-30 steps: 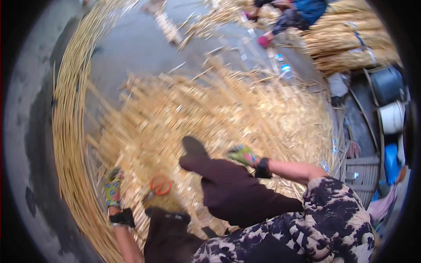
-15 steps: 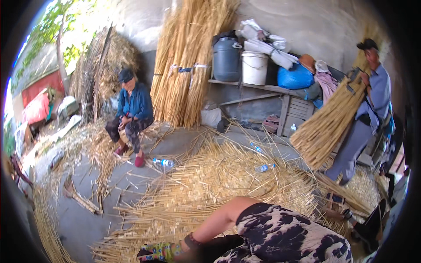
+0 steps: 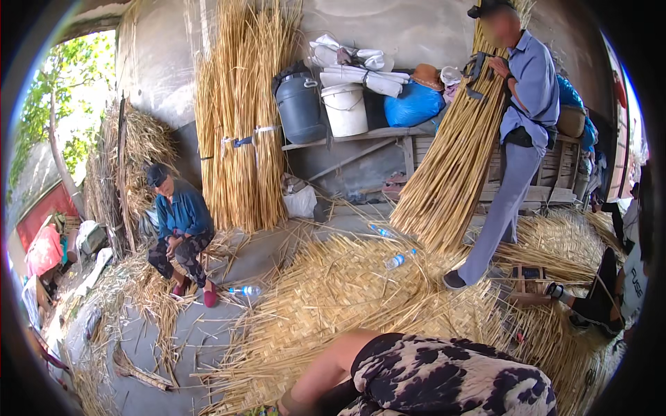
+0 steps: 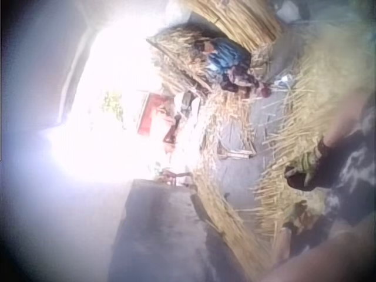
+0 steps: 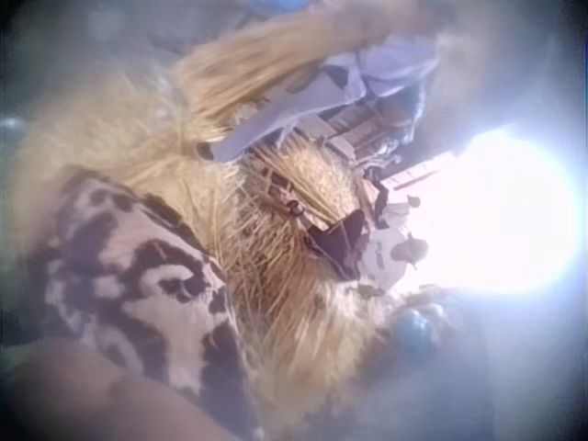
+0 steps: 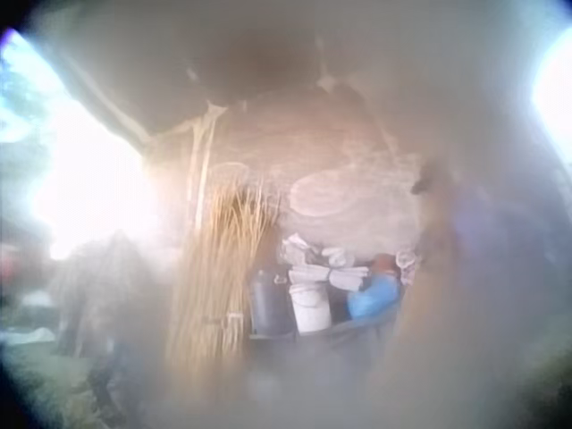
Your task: The person is weaving a large mat using long strips of dried straw or bamboo, using scissors to trim pieces as needed.
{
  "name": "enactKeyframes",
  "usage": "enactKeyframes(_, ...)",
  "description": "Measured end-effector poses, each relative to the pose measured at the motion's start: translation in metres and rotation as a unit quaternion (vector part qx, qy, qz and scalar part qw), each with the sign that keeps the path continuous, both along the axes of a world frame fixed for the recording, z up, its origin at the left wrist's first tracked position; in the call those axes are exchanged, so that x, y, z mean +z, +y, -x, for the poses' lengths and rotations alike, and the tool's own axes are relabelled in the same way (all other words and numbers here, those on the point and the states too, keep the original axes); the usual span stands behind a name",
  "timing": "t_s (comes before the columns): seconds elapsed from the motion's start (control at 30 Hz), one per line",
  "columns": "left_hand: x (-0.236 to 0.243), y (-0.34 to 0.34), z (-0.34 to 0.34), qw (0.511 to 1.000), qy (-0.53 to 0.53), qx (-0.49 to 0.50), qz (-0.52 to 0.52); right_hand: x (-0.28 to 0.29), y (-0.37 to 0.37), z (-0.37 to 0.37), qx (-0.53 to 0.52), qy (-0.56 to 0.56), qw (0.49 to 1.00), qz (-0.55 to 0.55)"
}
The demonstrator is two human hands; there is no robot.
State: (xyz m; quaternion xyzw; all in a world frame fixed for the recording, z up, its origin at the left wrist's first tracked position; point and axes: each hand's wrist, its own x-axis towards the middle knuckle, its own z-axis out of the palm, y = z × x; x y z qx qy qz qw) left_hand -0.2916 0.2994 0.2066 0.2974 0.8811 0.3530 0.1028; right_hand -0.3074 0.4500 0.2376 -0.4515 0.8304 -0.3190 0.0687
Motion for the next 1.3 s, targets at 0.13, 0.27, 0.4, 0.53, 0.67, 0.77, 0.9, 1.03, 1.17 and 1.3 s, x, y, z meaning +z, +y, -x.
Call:
enactKeyframes(0.13, -0.007, -0.01, -0.001, 1.0, 0.023, 0.01, 0.004, -0.003, -0.011, 0.0, 0.004, 0.001, 1.0, -0.003)
enactKeyframes(0.27, -0.013, -0.019, -0.002, 0.999, 0.049, 0.019, 0.006, -0.003, -0.014, 0.001, 0.006, 0.008, 1.0, -0.006)
enactKeyframes(0.4, -0.024, -0.031, -0.004, 0.997, 0.075, 0.03, 0.001, -0.007, -0.018, 0.003, 0.011, 0.007, 1.0, -0.016)
enactKeyframes(0.53, -0.031, -0.038, -0.005, 0.994, 0.103, 0.041, -0.006, -0.006, -0.02, 0.006, 0.015, 0.016, 0.999, -0.033)
enactKeyframes(0.67, -0.038, -0.051, -0.01, 0.989, 0.137, 0.058, -0.006, -0.007, -0.031, 0.006, 0.021, 0.025, 0.998, -0.059)
enactKeyframes(0.77, -0.043, -0.055, -0.012, 0.984, 0.165, 0.068, -0.004, -0.006, -0.035, 0.002, 0.016, 0.032, 0.996, -0.083)
enactKeyframes(0.9, -0.053, -0.061, -0.017, 0.978, 0.19, 0.091, 0.006, -0.005, -0.043, -0.007, 0.018, 0.04, 0.994, -0.105)
enactKeyframes(1.03, -0.054, -0.066, -0.012, 0.974, 0.203, 0.097, 0.005, -0.003, -0.043, -0.006, 0.02, 0.042, 0.992, -0.117)
enactKeyframes(1.17, -0.056, -0.07, -0.017, 0.97, 0.214, 0.113, 0.022, 0.001, -0.043, -0.011, 0.03, 0.052, 0.991, -0.116)
enactKeyframes(1.3, -0.055, -0.073, -0.02, 0.967, 0.219, 0.124, 0.028, 0.001, -0.046, -0.013, 0.044, 0.054, 0.991, -0.114)
